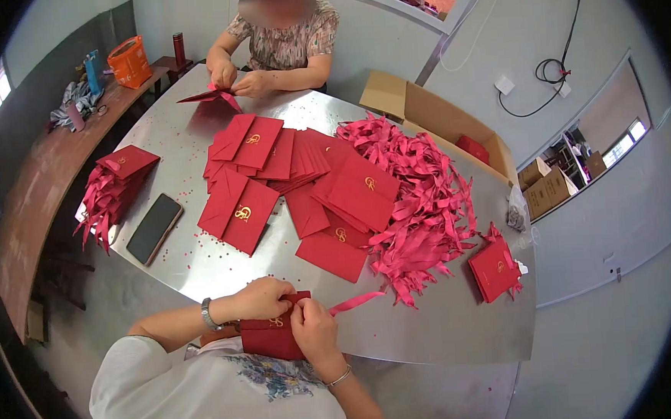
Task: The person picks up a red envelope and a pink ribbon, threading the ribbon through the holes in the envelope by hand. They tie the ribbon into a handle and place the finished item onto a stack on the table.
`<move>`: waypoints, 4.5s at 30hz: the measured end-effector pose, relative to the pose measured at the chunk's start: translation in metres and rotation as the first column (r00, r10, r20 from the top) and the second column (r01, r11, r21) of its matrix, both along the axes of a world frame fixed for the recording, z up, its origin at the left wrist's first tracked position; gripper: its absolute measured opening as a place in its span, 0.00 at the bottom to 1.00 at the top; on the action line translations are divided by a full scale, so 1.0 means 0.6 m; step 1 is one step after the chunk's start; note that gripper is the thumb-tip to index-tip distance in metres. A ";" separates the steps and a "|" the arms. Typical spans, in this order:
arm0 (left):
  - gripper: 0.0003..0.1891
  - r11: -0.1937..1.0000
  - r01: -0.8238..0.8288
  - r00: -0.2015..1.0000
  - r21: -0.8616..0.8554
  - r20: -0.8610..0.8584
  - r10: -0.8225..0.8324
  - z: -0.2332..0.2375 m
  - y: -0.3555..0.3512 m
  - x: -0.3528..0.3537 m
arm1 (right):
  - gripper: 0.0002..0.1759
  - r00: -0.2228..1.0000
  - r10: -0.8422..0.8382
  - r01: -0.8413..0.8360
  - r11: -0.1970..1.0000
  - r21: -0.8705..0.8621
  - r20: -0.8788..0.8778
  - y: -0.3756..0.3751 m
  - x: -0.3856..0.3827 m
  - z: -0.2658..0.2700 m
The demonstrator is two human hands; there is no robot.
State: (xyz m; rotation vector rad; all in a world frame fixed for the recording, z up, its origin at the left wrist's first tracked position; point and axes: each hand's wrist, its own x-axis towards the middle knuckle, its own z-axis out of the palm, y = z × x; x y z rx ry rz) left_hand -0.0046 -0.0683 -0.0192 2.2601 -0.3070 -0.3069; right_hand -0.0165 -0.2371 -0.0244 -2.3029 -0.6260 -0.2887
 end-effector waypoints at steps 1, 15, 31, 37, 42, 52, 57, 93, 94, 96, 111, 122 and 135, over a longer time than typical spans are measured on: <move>0.13 1.000 0.002 1.000 -0.013 0.018 -0.001 -0.002 0.001 -0.001 | 0.04 1.000 0.003 -0.003 1.000 0.006 0.001 0.000 -0.001 0.000; 0.13 1.000 0.011 1.000 0.010 -0.002 -0.011 0.004 -0.003 -0.001 | 0.04 0.999 -0.004 0.004 1.000 -0.010 -0.036 -0.005 -0.005 -0.003; 0.13 0.998 0.065 0.998 -0.001 -0.027 -0.065 0.005 0.002 0.006 | 0.04 1.000 -0.024 0.025 0.997 0.072 -0.006 -0.006 -0.004 -0.006; 0.13 0.997 0.056 0.998 -0.046 -0.011 -0.057 0.004 0.007 0.002 | 0.04 0.999 -0.037 0.038 0.995 0.087 -0.016 -0.003 -0.005 -0.006; 0.13 0.997 0.036 0.999 -0.069 0.016 -0.034 0.003 0.008 -0.003 | 0.04 0.997 -0.041 0.044 0.998 0.050 -0.064 -0.005 -0.011 -0.005; 0.13 0.996 0.045 0.997 -0.073 0.059 -0.040 -0.002 0.010 -0.004 | 0.04 0.997 -0.031 0.038 0.995 0.094 -0.074 -0.005 -0.014 0.002; 0.08 0.995 0.031 0.985 -0.098 0.174 -0.013 -0.011 0.012 -0.006 | 0.04 0.999 -0.040 0.040 0.998 0.058 -0.012 -0.009 -0.017 -0.009; 0.10 0.975 -0.142 0.957 -0.168 -0.274 0.092 0.006 0.035 -0.008 | 0.05 0.995 0.056 -0.042 0.988 -0.146 0.087 0.041 -0.002 -0.002; 0.10 0.975 -0.140 0.973 -0.175 -0.206 0.103 0.006 0.033 -0.011 | 0.05 0.995 0.056 -0.040 0.981 -0.190 0.080 0.042 -0.004 0.001; 0.10 0.974 -0.137 0.984 -0.182 -0.140 0.113 0.005 0.032 -0.016 | 0.05 0.996 0.056 -0.038 0.971 -0.236 0.071 0.042 -0.007 0.003; 0.11 0.972 -0.139 0.987 -0.191 -0.103 0.121 -0.002 0.023 -0.029 | 0.04 0.981 0.182 -0.145 0.922 -0.358 0.069 0.026 -0.007 -0.012; 0.12 0.977 -0.097 0.973 -0.191 -0.225 0.053 -0.003 0.044 -0.023 | 0.04 0.988 0.148 -0.145 0.988 0.059 -0.052 0.011 -0.014 -0.002; 0.08 0.969 -0.141 0.961 -0.203 -0.262 0.085 -0.001 0.038 -0.024 | 0.04 0.992 0.077 -0.071 0.996 0.056 -0.099 0.018 -0.011 -0.011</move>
